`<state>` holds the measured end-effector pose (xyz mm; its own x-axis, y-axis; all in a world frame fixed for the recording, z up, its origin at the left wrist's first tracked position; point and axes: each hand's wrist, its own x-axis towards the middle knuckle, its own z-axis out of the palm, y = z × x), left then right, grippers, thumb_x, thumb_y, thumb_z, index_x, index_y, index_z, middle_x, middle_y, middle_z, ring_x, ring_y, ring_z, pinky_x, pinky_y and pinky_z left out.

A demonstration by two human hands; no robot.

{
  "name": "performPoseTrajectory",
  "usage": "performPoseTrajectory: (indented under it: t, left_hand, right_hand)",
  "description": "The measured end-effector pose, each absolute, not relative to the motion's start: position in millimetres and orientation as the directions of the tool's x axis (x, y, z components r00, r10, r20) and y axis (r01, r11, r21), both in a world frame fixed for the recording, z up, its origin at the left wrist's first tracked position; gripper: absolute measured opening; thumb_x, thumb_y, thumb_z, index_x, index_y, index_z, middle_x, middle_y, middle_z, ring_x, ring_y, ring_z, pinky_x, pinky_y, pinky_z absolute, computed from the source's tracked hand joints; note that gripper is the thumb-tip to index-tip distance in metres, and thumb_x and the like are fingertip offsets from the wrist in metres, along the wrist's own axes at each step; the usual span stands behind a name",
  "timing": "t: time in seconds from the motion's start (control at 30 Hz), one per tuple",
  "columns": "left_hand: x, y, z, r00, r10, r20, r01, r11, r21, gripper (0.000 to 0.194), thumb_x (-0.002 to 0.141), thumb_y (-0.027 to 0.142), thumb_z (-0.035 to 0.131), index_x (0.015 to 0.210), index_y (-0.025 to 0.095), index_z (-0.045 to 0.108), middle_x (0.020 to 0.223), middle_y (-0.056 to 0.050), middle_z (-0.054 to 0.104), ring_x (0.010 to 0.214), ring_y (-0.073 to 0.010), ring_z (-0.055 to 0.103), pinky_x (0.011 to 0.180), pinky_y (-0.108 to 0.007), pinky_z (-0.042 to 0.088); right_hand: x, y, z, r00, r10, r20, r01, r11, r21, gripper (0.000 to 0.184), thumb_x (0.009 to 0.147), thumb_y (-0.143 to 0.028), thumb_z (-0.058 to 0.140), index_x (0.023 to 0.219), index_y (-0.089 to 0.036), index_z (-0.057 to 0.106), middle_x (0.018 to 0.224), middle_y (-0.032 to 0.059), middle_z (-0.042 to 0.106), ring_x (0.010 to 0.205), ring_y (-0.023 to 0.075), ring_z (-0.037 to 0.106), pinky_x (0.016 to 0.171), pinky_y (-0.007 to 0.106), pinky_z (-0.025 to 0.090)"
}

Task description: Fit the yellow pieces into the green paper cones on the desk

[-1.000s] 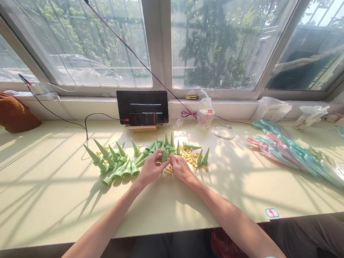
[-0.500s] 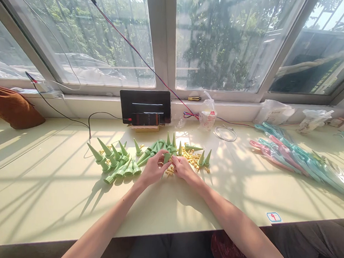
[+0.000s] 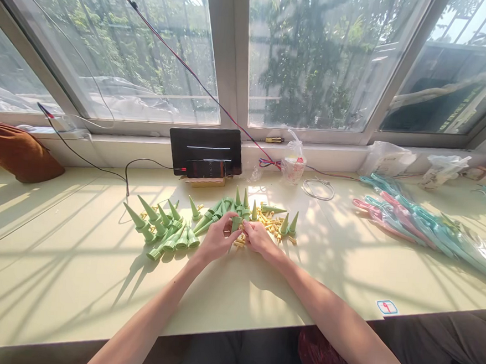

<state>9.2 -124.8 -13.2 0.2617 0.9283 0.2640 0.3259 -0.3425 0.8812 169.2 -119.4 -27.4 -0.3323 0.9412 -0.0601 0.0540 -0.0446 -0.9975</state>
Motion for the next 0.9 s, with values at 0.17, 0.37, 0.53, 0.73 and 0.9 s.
performPoseTrajectory:
  t: [0.17, 0.37, 0.53, 0.73, 0.9]
  left_hand:
    - [10.2, -125.9, -12.3, 0.253, 0.921, 0.296, 0.342, -0.371, 0.863, 0.035, 0.083, 0.036, 0.062, 0.114, 0.021, 0.058, 0.066, 0.004, 0.049, 0.060, -0.0126, 0.049, 0.060, -0.025, 0.043]
    - [11.8, -128.7, -6.9, 0.235, 0.940, 0.248, 0.368, -0.322, 0.872, 0.039, 0.085, 0.042, 0.060, 0.116, 0.018, 0.057, 0.068, 0.001, 0.056, 0.062, -0.0146, 0.055, 0.057, -0.024, 0.044]
    - [8.3, -126.9, -1.0, 0.215, 0.949, 0.231, 0.379, -0.299, 0.876, 0.035, 0.093, 0.035, 0.047, 0.121, 0.019, 0.059, 0.074, -0.001, 0.062, 0.063, -0.0136, 0.059, 0.061, -0.025, 0.048]
    - [6.3, -124.6, -8.7, 0.279, 0.888, 0.366, 0.448, -0.457, 0.768, 0.041, 0.082, 0.018, 0.057, 0.122, 0.022, 0.062, 0.087, -0.002, 0.061, 0.065, -0.0108, 0.056, 0.061, -0.022, 0.049]
    - [8.5, -123.8, -15.6, 0.348, 0.843, 0.411, 0.496, -0.537, 0.682, 0.028, 0.087, 0.020, 0.054, 0.112, 0.022, 0.068, 0.083, -0.002, 0.057, 0.068, -0.0124, 0.055, 0.063, -0.024, 0.049]
  right_hand:
    - [170.2, -117.6, -31.3, -0.330, 0.942, -0.064, 0.047, -0.051, -0.998, 0.062, 0.081, -0.079, 0.047, 0.061, -0.025, 0.023, 0.050, -0.0091, 0.016, 0.040, 0.0070, 0.014, 0.038, 0.025, 0.011]
    - [171.1, -115.5, -35.2, -0.293, 0.954, -0.068, -0.017, -0.076, -0.997, 0.056, 0.087, -0.068, 0.048, 0.061, -0.025, 0.025, 0.053, -0.0086, 0.016, 0.039, 0.0067, 0.016, 0.038, 0.025, 0.011]
    - [172.3, -113.7, -36.2, -0.215, 0.971, -0.109, -0.075, -0.128, -0.989, 0.054, 0.086, -0.067, 0.052, 0.062, -0.024, 0.031, 0.053, -0.0090, 0.015, 0.041, 0.0063, 0.014, 0.039, 0.025, 0.008]
    - [171.2, -115.7, -29.9, -0.156, 0.979, -0.130, -0.118, -0.149, -0.982, 0.054, 0.086, -0.065, 0.054, 0.060, -0.023, 0.033, 0.051, -0.0087, 0.017, 0.040, 0.0056, 0.013, 0.040, 0.026, 0.006]
    - [169.2, -117.7, -26.1, -0.173, 0.978, -0.120, -0.065, -0.133, -0.989, 0.059, 0.089, -0.066, 0.049, 0.056, -0.024, 0.026, 0.049, -0.0087, 0.015, 0.039, 0.0057, 0.012, 0.041, 0.026, 0.007]
